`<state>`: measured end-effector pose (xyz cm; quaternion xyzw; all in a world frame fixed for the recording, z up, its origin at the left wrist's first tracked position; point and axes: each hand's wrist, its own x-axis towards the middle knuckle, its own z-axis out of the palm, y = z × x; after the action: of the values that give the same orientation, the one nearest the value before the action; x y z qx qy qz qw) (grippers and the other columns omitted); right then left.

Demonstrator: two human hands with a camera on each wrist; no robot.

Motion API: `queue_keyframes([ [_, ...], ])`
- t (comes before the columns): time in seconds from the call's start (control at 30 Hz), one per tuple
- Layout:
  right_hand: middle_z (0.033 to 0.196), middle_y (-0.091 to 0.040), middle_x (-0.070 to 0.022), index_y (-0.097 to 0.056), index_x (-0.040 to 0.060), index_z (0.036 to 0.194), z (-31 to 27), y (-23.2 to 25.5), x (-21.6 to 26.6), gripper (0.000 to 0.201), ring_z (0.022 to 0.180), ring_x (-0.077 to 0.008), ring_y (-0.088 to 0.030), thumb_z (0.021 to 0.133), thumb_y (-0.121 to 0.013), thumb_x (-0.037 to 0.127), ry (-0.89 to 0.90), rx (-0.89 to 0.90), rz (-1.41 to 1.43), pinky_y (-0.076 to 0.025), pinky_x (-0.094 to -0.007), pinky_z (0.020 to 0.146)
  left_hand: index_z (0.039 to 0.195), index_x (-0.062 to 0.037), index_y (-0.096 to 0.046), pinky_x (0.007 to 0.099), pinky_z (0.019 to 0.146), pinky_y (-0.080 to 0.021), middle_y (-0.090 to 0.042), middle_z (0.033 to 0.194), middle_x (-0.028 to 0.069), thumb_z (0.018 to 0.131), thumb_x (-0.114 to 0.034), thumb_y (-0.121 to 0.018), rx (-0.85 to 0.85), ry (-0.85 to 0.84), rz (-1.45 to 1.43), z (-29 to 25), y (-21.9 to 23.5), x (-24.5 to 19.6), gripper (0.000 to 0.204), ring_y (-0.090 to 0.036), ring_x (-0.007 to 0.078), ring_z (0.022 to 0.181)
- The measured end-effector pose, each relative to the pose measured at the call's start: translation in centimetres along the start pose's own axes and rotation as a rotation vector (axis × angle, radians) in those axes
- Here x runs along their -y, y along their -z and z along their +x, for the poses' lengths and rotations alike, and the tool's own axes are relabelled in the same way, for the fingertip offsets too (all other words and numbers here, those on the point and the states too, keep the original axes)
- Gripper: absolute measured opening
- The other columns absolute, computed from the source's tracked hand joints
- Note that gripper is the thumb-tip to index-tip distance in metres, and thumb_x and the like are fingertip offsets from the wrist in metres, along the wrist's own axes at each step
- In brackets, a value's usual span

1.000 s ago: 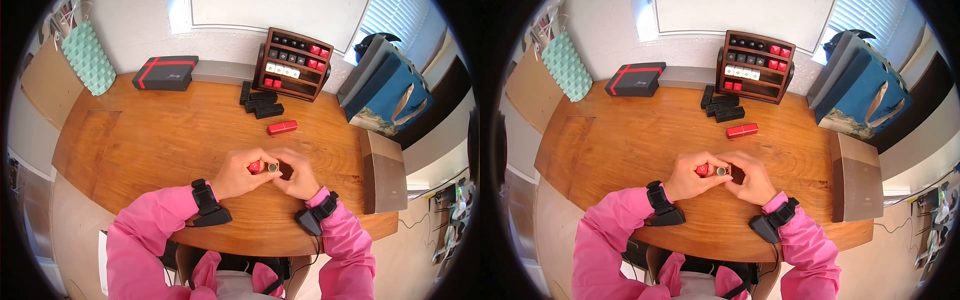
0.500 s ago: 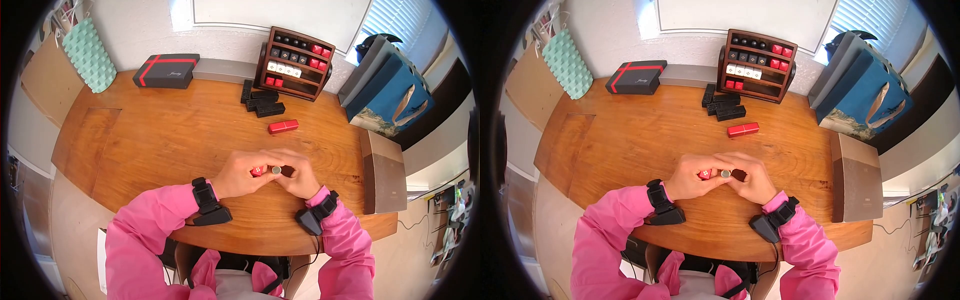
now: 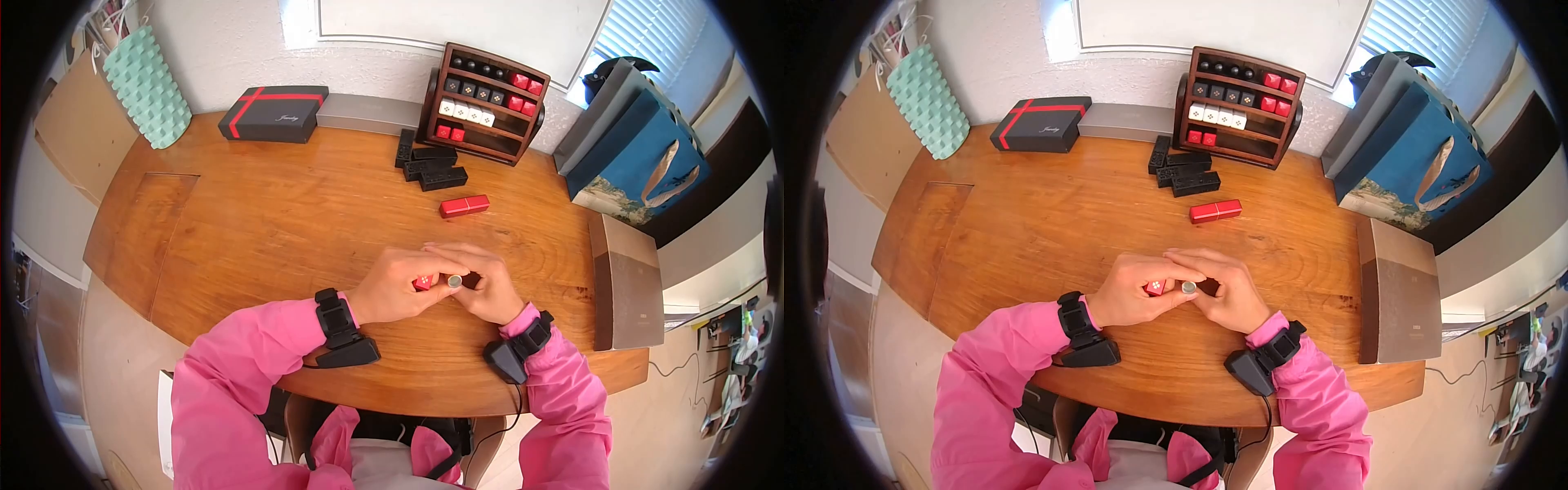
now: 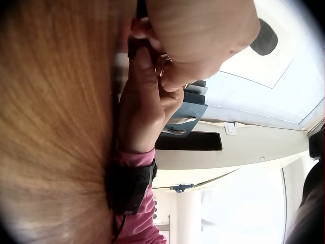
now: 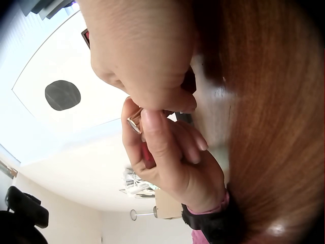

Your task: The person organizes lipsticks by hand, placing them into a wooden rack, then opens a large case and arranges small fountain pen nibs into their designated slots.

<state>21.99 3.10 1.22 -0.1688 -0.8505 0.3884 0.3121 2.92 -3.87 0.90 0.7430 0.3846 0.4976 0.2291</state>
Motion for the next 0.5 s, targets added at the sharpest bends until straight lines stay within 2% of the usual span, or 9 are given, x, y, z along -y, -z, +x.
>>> queue_keyframes([
  [0.13, 0.127, -0.067, -0.0196, -0.065, 0.0002, 0.128, -0.04, -0.06, 0.06, 0.048, 0.117, -0.0347, -0.065, 0.081, -0.068, -0.007, -0.030, -0.001, 0.021, -0.051, -0.0393, 0.099, 0.105, -0.0078, -0.075, 0.0344, 0.070, -0.057, -0.075, 0.096, 0.0095, 0.080, -0.008, -0.082, -0.007, 0.013, 0.008, 0.11, -0.01, -0.03, 0.027, -0.072, 0.0261, 0.080],
  [0.2, 0.126, -0.067, -0.0193, -0.066, 0.0000, 0.127, -0.03, -0.08, 0.09, 0.047, 0.116, -0.0346, -0.065, 0.081, -0.068, -0.007, -0.024, -0.009, 0.022, -0.051, -0.0389, 0.099, 0.101, -0.0074, -0.074, 0.0344, 0.068, -0.056, -0.074, 0.093, 0.0096, 0.080, -0.009, -0.082, -0.061, -0.035, -0.006, 0.23, -0.20, 0.17, 0.023, -0.071, 0.0261, 0.077],
  [0.27, 0.120, -0.069, -0.0180, -0.067, 0.0001, 0.125, 0.02, -0.07, 0.13, 0.045, 0.111, -0.0336, -0.066, 0.080, -0.069, -0.007, 0.030, -0.026, 0.004, -0.052, -0.0385, 0.096, 0.099, -0.0072, -0.072, 0.0346, 0.067, -0.055, -0.074, 0.091, 0.0098, 0.079, -0.010, -0.083, -0.052, -0.001, -0.004, 0.26, -0.05, -0.13, 0.023, -0.071, 0.0260, 0.076],
  [0.33, 0.117, -0.069, -0.0172, -0.067, 0.0003, 0.124, 0.08, -0.06, 0.29, 0.045, 0.108, -0.0330, -0.067, 0.080, -0.069, -0.007, 0.030, -0.028, -0.001, -0.052, -0.0385, 0.094, 0.097, -0.0069, -0.071, 0.0349, 0.065, -0.054, -0.073, 0.088, 0.0100, 0.079, -0.011, -0.084, -0.043, 0.033, -0.002, 0.25, -0.11, -0.06, 0.023, -0.070, 0.0259, 0.074],
  [0.43, 0.113, -0.069, -0.0162, -0.069, 0.0006, 0.122, 0.06, -0.19, 0.26, 0.043, 0.102, -0.0322, -0.067, 0.079, -0.071, -0.006, 0.025, -0.038, -0.005, -0.052, -0.0383, 0.090, 0.094, -0.0068, -0.068, 0.0342, 0.063, -0.053, -0.070, 0.081, 0.0101, 0.078, -0.015, -0.085, -0.107, -0.009, -0.009, 0.18, -0.41, 0.39, 0.025, -0.068, 0.0253, 0.070],
  [0.5, 0.112, -0.070, -0.0160, -0.069, 0.0009, 0.120, 0.04, -0.21, 0.27, 0.042, 0.099, -0.0319, -0.067, 0.079, -0.071, -0.005, 0.019, -0.046, -0.002, -0.052, -0.0382, 0.088, 0.092, -0.0066, -0.065, 0.0331, 0.061, -0.051, -0.066, 0.077, 0.0099, 0.079, -0.019, -0.087, -0.108, 0.045, -0.003, 0.15, -0.28, 0.22, 0.029, -0.066, 0.0245, 0.067],
])
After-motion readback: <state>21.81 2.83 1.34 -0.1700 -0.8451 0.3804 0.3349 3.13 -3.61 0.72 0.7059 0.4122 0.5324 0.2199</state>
